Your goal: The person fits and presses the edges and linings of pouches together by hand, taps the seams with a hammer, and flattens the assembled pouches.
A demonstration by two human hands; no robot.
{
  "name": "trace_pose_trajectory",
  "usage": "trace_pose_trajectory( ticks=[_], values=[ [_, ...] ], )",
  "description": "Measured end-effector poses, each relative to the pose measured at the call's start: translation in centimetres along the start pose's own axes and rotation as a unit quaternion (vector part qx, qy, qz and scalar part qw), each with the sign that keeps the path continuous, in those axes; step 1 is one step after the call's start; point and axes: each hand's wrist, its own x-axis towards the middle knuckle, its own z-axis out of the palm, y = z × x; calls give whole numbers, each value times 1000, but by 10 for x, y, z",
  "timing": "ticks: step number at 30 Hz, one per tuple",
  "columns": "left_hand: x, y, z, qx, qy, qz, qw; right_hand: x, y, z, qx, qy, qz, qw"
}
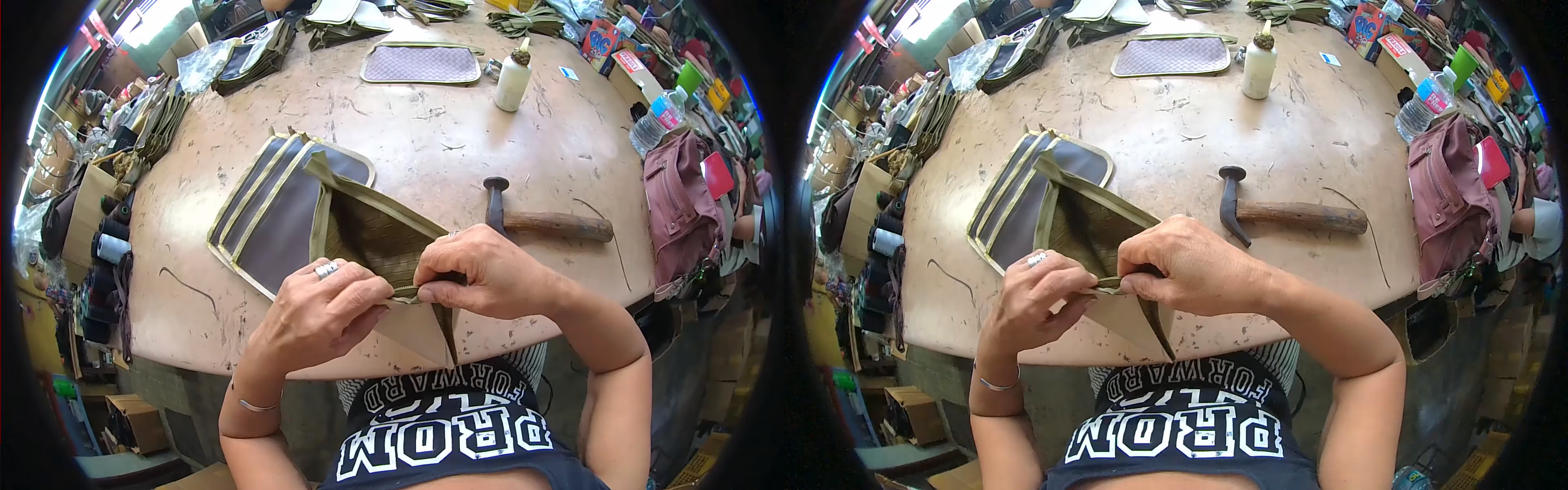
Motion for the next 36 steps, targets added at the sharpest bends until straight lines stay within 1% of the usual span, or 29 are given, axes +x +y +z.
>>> trace_pose_trajectory(
  ticks=[3, 4, 5, 7, 11, 14, 16, 19, 21, 23, 26, 29, 36],
  values=[
    [-7, -11, 6, 82, -8, 69, 994, 1, 8, 2, 3, -6, 31, 999],
    [-9, -15, 11, 94, 21, 99, 990, 1, 10, 2, 11, -6, 48, 999],
    [-11, -14, 12, 100, 18, 104, 989, 1, 11, 4, 21, -8, 67, 998],
    [-11, -13, 12, 118, 18, 117, 986, 2, 13, 8, 36, 16, 49, 998],
    [-12, -14, 13, 111, 15, 114, 987, 5, 11, 10, 31, 28, 41, 998],
    [-13, -16, 15, 102, 15, 111, 988, 6, 10, 10, -1, 7, 78, 997],
    [-13, -15, 16, 97, 14, 106, 990, 6, 10, 12, 2, 13, 77, 997],
    [-12, -11, 16, 88, 12, 68, 994, 6, 7, 11, 13, 13, 79, 997],
    [-11, -11, 14, 95, 6, 77, 992, 5, 5, 9, 15, 6, 87, 996],
    [-11, -12, 15, 94, 1, 86, 992, 5, 8, 10, 13, 9, 69, 997],
    [-10, -10, 11, 67, -29, 60, 995, 5, 9, 9, 15, 9, 59, 998],
    [-9, -13, 14, 63, 5, 69, 996, 5, 13, 7, 21, 11, 61, 998],
    [-9, -18, 19, 47, 31, 83, 995, 2, 16, 1, 57, -6, 80, 995]
  ],
)
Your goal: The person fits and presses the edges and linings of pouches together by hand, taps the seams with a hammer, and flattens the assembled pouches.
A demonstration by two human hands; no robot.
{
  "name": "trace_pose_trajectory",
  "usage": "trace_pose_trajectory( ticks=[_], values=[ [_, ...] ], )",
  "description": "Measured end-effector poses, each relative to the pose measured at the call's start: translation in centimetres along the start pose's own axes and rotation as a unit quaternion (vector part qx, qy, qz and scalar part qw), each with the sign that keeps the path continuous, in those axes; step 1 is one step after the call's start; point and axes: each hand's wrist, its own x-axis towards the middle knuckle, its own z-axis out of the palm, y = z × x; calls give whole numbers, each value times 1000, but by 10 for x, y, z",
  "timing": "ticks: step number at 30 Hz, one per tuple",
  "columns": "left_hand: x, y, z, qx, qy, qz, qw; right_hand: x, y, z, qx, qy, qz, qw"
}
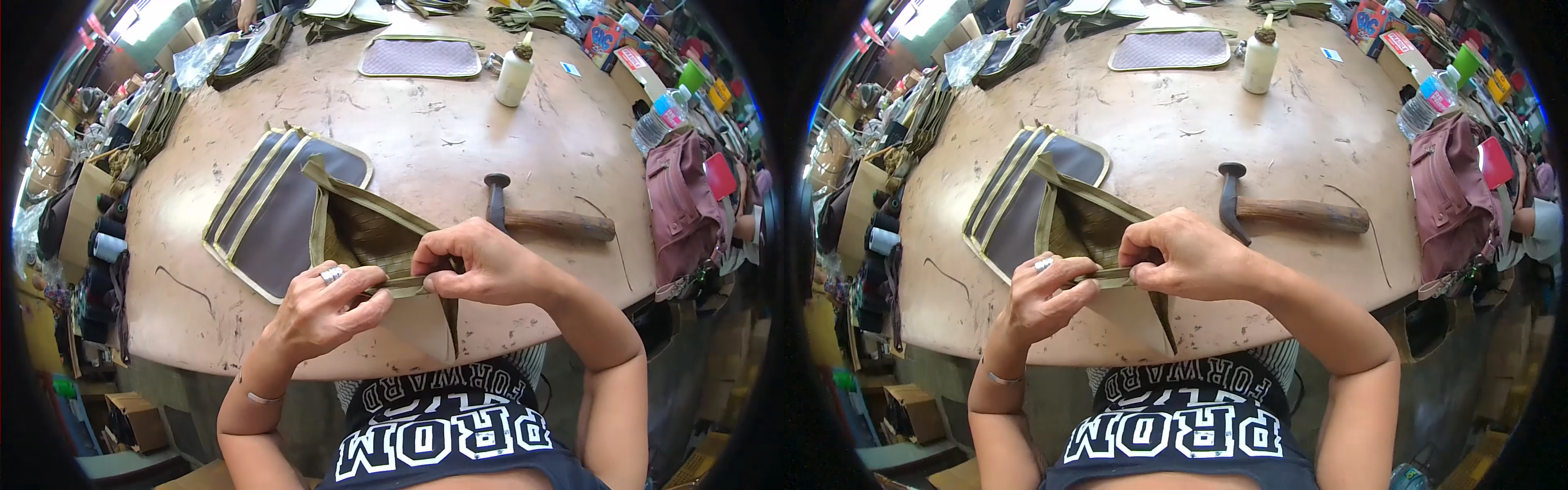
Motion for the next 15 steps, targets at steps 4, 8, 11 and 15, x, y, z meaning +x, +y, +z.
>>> trace_pose_trajectory(
  ticks=[4, 8, 11, 15],
  values=[
    [1, 0, 0, -2, 3, 8, 1000, -1, -9, 1, 17, -1, 23, 1000],
    [3, 2, -3, 6, -13, 3, 1000, -1, -8, 8, -32, 27, -20, 999],
    [4, 4, -3, 8, -19, 1, 1000, -1, -3, 13, -105, 47, -55, 992],
    [5, 4, -1, 14, -9, -1, 1000, -1, -3, 19, -117, 90, -80, 986]
  ],
)
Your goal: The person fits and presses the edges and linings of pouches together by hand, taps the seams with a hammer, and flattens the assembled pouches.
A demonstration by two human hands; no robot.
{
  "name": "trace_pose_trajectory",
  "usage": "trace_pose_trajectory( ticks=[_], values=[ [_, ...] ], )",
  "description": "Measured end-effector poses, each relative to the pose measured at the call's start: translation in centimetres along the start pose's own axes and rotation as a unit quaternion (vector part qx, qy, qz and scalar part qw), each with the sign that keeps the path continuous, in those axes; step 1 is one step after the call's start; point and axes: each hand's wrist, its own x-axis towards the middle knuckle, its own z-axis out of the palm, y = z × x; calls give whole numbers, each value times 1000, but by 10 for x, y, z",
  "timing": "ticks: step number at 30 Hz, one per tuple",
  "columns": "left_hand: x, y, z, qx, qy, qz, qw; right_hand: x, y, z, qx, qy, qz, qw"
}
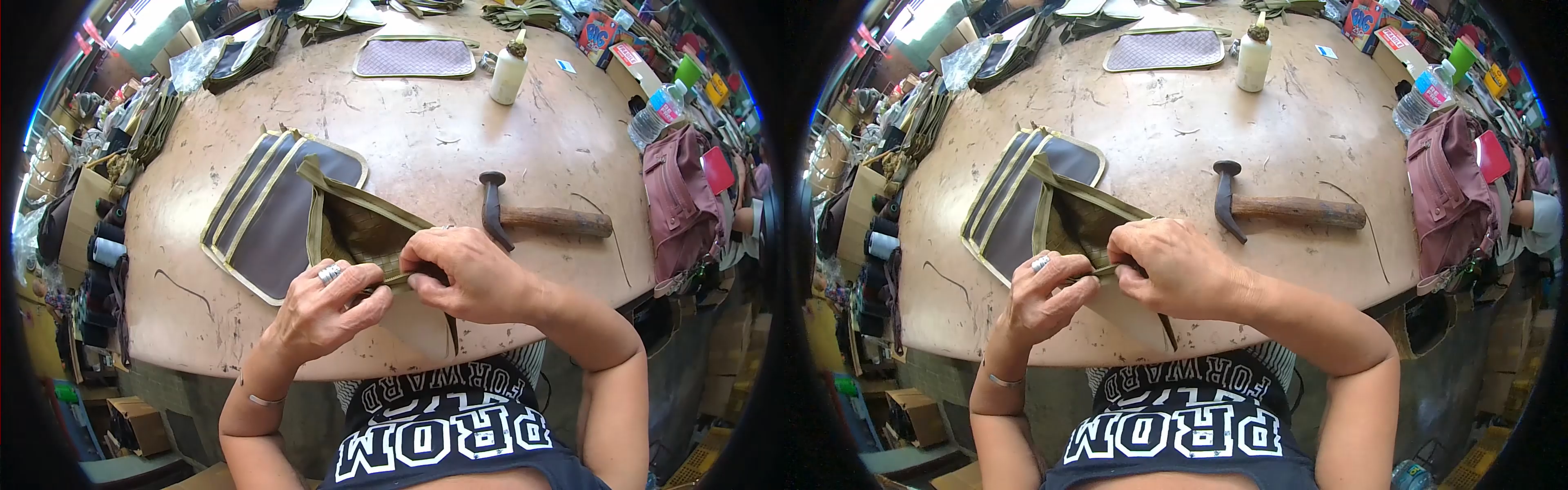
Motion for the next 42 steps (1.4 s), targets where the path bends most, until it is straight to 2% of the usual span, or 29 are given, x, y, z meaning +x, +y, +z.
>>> trace_pose_trajectory(
  ticks=[1, 4, 10, 13, 16, 20, 25, 29, 35, 38, 42],
  values=[
    [0, 0, 0, 1, 3, -1, 1000, -1, 1, 2, 1, 23, -16, 1000],
    [-1, 1, -1, 0, -12, -2, 1000, -2, 2, 3, -16, 12, -37, 999],
    [2, 5, -2, 27, -15, 5, 1000, 2, -1, 2, -15, -23, 7, 1000],
    [5, 4, -1, 27, -5, 3, 1000, 4, 0, 4, 16, -31, -27, 999],
    [15, 11, -29, 9, -87, -83, 993, 2, -4, -11, 35, -46, -67, 996],
    [23, 43, -51, -11, -148, -152, 977, -3, -9, -29, 114, -116, -28, 986],
    [11, 27, -19, -75, -94, -105, 987, -10, 10, -21, 123, -124, 34, 984],
    [5, 21, -1, -113, -60, -132, 983, -16, 19, -15, 116, -121, 67, 984],
    [8, 9, -14, -257, -175, -245, 918, -19, 26, -13, 162, -105, 96, 977],
    [-5, 6, 0, -249, -124, -227, 933, -18, 29, -9, 172, -76, 70, 980],
    [-12, 8, 13, -130, -32, -126, 983, -19, 30, -12, 149, -88, 105, 979]
  ],
)
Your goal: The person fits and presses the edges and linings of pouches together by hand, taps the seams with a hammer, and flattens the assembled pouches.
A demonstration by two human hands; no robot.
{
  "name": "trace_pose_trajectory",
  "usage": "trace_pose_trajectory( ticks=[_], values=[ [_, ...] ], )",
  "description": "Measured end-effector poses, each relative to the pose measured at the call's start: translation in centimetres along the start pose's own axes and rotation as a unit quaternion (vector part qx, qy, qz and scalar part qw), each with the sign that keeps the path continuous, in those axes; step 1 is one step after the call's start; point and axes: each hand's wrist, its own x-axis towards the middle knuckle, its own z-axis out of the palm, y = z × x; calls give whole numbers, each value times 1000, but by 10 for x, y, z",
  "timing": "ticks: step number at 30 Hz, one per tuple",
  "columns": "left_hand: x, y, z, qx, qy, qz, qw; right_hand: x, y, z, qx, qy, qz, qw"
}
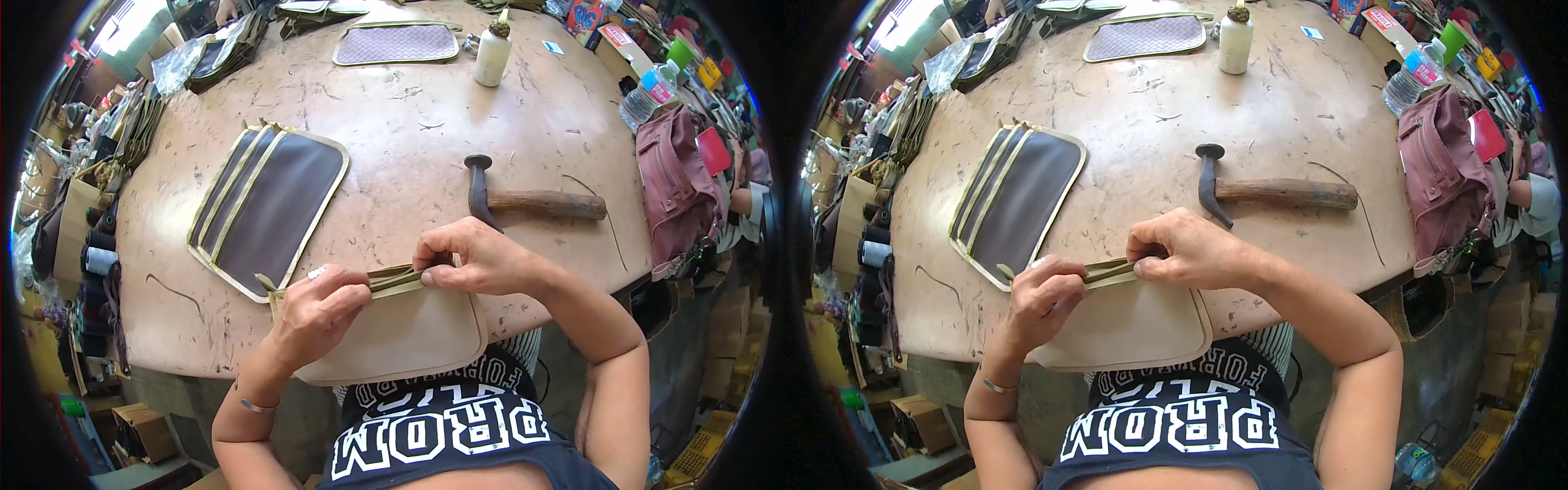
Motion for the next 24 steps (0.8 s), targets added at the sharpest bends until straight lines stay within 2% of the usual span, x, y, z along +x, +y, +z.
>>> trace_pose_trajectory(
  ticks=[2, 5, 11, 20, 23, 24],
  values=[
    [-2, -1, 3, 19, 19, 14, 1000, 1, -4, 2, -6, 3, 25, 1000],
    [-4, -1, 6, 26, 42, 29, 998, 3, -5, 7, -23, 0, 6, 1000],
    [-2, 1, 10, 27, 42, 18, 999, 8, -7, 11, -102, -7, 47, 994],
    [-1, 7, 20, 47, 72, 14, 996, 13, -15, 13, -130, -15, 58, 990],
    [-3, 8, 25, 79, 72, 2, 994, 14, -6, 17, -139, 8, 13, 990],
    [-2, 9, 21, 48, 46, -26, 997, 13, -6, 16, -132, 7, 10, 991]
  ],
)
